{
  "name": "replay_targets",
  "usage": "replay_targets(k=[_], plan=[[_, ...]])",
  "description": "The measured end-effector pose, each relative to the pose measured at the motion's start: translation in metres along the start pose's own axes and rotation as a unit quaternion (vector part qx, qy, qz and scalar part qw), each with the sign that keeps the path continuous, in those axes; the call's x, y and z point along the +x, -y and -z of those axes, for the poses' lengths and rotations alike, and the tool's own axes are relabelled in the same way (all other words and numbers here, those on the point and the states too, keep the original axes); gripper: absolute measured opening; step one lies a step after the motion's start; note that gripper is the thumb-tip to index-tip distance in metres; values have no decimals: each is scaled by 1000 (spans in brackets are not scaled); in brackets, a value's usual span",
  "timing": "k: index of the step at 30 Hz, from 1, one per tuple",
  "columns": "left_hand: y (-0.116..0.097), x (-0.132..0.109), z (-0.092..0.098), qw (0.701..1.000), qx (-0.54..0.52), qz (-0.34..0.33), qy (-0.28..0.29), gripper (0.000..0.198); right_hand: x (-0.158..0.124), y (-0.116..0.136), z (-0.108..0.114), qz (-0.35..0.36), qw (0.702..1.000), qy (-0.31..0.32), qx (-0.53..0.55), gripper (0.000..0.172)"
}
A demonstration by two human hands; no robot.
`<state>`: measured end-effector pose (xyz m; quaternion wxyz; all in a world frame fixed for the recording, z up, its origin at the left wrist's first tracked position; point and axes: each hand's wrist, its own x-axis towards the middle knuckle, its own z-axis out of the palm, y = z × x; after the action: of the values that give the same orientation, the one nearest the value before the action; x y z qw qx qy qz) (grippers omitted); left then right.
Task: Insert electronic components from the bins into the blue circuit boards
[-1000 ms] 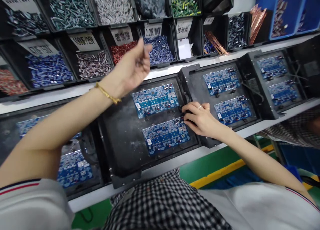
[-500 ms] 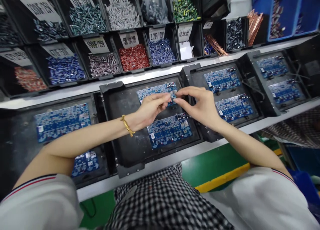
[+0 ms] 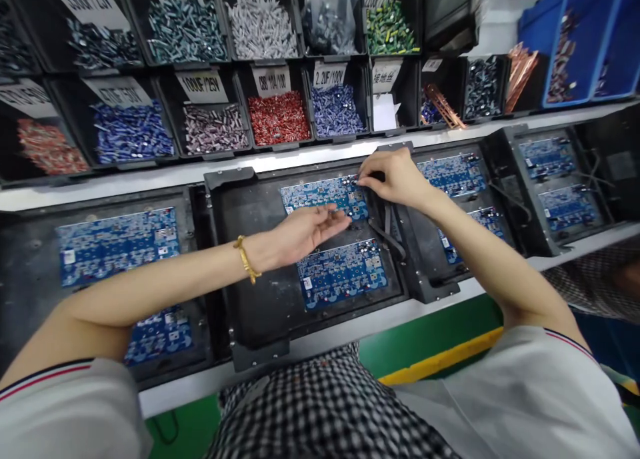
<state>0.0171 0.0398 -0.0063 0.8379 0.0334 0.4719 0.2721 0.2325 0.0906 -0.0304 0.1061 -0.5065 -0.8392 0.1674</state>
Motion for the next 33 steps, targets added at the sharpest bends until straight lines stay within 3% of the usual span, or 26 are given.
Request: replay_targets(k=[4, 8, 17, 21, 23, 26, 29, 33], plan=[[12, -3, 5, 997, 54, 1, 49, 26, 6, -6, -5, 4, 1000, 30, 3, 16], [10, 1, 10, 989, 126, -16, 81, 28, 6, -5, -3, 8, 999, 31, -5, 17], [3, 1, 13, 993, 86, -45, 73, 25, 3, -5, -6, 37, 996, 41, -68, 17], [3, 1, 14, 990, 118, -34, 73, 10, 2, 0, -3, 39, 996, 36, -69, 15], [1, 3, 13, 992, 111, -19, 52, 8, -1, 11, -1, 16, 999, -7, -30, 15], [-4, 6, 13, 996, 71, -13, 46, 12, -10, 37, 3, 1, 988, -76, 133, 14], [-7, 5, 12, 996, 26, -17, 85, 15, -18, 64, 5, 19, 964, -103, 245, 13], [2, -1, 9, 989, -16, 11, 146, 18, -23, 83, 5, 19, 951, -146, 273, 7]])
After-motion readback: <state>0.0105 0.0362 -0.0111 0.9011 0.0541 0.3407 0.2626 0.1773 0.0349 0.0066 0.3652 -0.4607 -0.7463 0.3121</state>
